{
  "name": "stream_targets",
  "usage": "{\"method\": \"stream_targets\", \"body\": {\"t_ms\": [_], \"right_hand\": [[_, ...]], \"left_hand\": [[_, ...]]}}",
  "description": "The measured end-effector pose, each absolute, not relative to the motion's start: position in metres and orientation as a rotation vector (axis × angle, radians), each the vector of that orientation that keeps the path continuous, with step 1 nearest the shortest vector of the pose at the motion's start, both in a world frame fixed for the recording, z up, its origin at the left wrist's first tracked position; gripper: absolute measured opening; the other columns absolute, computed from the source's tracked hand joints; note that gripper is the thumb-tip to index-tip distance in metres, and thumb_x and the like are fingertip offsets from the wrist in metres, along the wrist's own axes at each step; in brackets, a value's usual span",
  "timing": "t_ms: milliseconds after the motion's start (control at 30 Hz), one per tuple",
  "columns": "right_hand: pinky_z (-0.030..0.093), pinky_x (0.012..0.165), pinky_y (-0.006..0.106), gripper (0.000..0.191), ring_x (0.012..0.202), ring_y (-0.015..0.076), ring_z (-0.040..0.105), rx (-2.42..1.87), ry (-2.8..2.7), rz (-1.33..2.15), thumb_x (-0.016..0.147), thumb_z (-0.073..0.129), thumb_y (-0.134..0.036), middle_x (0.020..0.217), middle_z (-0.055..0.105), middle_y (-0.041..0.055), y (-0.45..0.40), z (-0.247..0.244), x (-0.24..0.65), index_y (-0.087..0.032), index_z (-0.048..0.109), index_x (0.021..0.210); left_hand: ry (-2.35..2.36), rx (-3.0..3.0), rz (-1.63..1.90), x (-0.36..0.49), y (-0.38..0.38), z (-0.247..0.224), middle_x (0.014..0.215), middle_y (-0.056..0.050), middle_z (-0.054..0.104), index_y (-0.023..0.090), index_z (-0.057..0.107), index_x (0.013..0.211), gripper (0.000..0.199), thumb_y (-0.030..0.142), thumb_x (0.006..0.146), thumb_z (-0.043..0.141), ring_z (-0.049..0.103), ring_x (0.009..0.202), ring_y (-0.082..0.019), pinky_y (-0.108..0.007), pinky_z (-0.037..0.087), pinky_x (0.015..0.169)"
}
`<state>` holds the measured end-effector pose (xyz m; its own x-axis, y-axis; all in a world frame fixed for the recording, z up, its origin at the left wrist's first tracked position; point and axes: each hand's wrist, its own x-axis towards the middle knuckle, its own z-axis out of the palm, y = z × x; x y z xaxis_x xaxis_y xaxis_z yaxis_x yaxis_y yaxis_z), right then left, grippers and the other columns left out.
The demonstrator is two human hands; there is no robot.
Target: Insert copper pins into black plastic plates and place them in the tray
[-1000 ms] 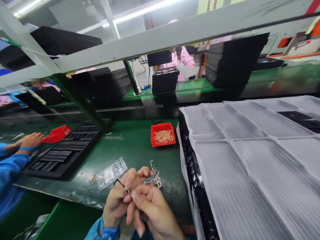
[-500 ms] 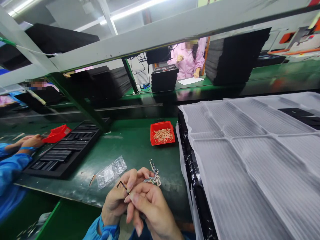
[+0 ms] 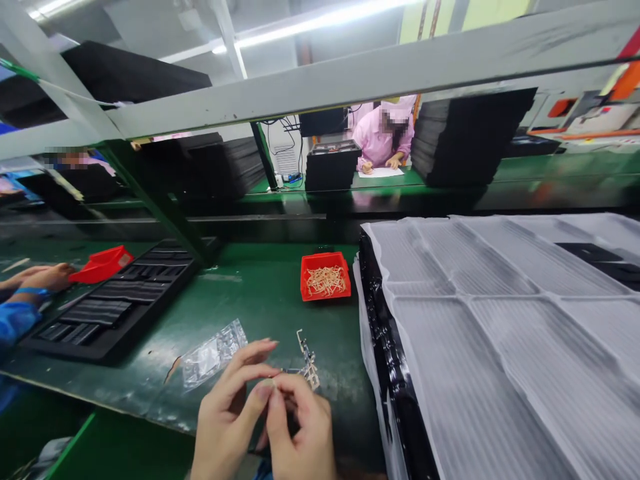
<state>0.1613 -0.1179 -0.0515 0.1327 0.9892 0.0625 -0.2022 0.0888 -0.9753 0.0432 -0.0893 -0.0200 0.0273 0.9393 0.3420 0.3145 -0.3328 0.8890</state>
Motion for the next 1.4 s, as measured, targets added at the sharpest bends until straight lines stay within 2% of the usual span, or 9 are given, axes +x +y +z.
{"method": "stream_targets", "body": {"t_ms": [133,333,433,567,700,900,1067,1233,1400], "right_hand": [[0.054,0.058,0.025,0.033,0.052,0.0142,0.064,-1.053,-1.335,0.772,0.108,0.05,-0.038,0.068,0.071,0.0031,-0.12,-0.059,0.157,-0.024,0.076,0.093],[0.059,0.078,0.033,0.02,0.069,0.0196,0.072,-1.121,-1.329,0.498,0.103,0.059,-0.028,0.082,0.078,0.0074,-0.093,-0.035,0.181,-0.026,0.079,0.103],[0.058,0.082,0.037,0.03,0.078,0.0231,0.071,-1.269,-1.111,0.713,0.098,0.063,-0.048,0.088,0.076,0.0109,-0.049,-0.022,0.2,-0.022,0.078,0.101],[0.055,0.063,0.031,0.058,0.063,0.0193,0.065,-1.313,-1.028,0.922,0.088,0.073,-0.061,0.078,0.073,0.01,-0.023,-0.031,0.203,-0.011,0.074,0.116],[0.045,0.047,0.023,0.078,0.049,0.0119,0.058,-1.067,-1.005,1.373,0.088,0.058,-0.084,0.076,0.075,0.0099,-0.059,-0.046,0.185,-0.01,0.076,0.107],[0.03,0.04,0.015,0.065,0.038,0.0018,0.045,-0.488,-0.744,1.88,0.078,0.081,-0.076,0.064,0.07,0.003,-0.09,-0.027,0.177,-0.013,0.072,0.089],[0.023,0.036,0.016,0.062,0.032,-0.0002,0.032,-0.55,-0.592,1.763,0.067,0.093,-0.07,0.048,0.057,-0.0057,-0.087,-0.026,0.18,-0.018,0.059,0.073],[0.028,0.039,0.015,0.067,0.038,0.0009,0.037,-0.678,-0.444,1.514,0.065,0.088,-0.078,0.057,0.058,-0.0071,-0.068,-0.062,0.184,-0.019,0.06,0.08],[0.05,0.052,0.02,0.041,0.055,0.0072,0.056,-0.767,-0.496,1.38,0.098,0.071,-0.056,0.077,0.065,-0.0032,-0.06,-0.076,0.182,-0.016,0.067,0.095]], "left_hand": [[1.281,1.346,1.416,0.038,-0.081,-0.03,0.115,-0.012,0.078,0.025,0.08,0.074,0.03,0.048,0.092,0.077,0.073,0.111,-0.033,-0.041,0.063,0.092],[1.065,0.885,2.237,0.009,-0.046,-0.001,0.101,-0.001,0.075,0.025,0.076,0.079,0.022,0.042,0.092,0.08,0.071,0.108,-0.021,-0.031,0.061,0.092],[0.913,1.003,2.37,0.004,-0.031,0.013,0.109,-0.002,0.075,0.027,0.081,0.096,0.036,0.061,0.087,0.082,0.069,0.117,-0.023,-0.033,0.06,0.098],[0.759,1.337,2.219,0.016,-0.02,0.005,0.136,-0.011,0.071,0.024,0.078,0.127,0.084,0.084,0.068,0.082,0.061,0.136,-0.036,-0.042,0.056,0.108],[0.666,1.716,1.983,0.027,-0.02,-0.008,0.156,-0.017,0.056,0.023,0.063,0.15,0.109,0.089,0.065,0.078,0.047,0.151,-0.043,-0.05,0.046,0.121],[0.749,1.948,1.752,0.031,-0.026,-0.009,0.16,-0.02,0.051,0.024,0.054,0.158,0.124,0.091,0.055,0.073,0.044,0.153,-0.046,-0.059,0.038,0.127],[0.724,2.019,1.58,0.022,-0.023,-0.007,0.157,-0.015,0.059,0.027,0.062,0.152,0.114,0.082,0.054,0.085,0.054,0.147,-0.042,-0.051,0.045,0.125],[0.308,1.914,1.456,0.069,-0.011,0.074,0.138,-0.005,0.074,0.03,0.072,0.14,0.07,0.08,0.094,0.056,0.067,0.13,-0.035,-0.044,0.056,0.114],[0.02,2.605,0.523,0.225,-0.036,0.165,0.126,-0.011,0.077,0.016,0.071,0.131,0.046,0.047,0.097,0.076,0.073,0.114,-0.029,-0.037,0.058,0.101]]}}
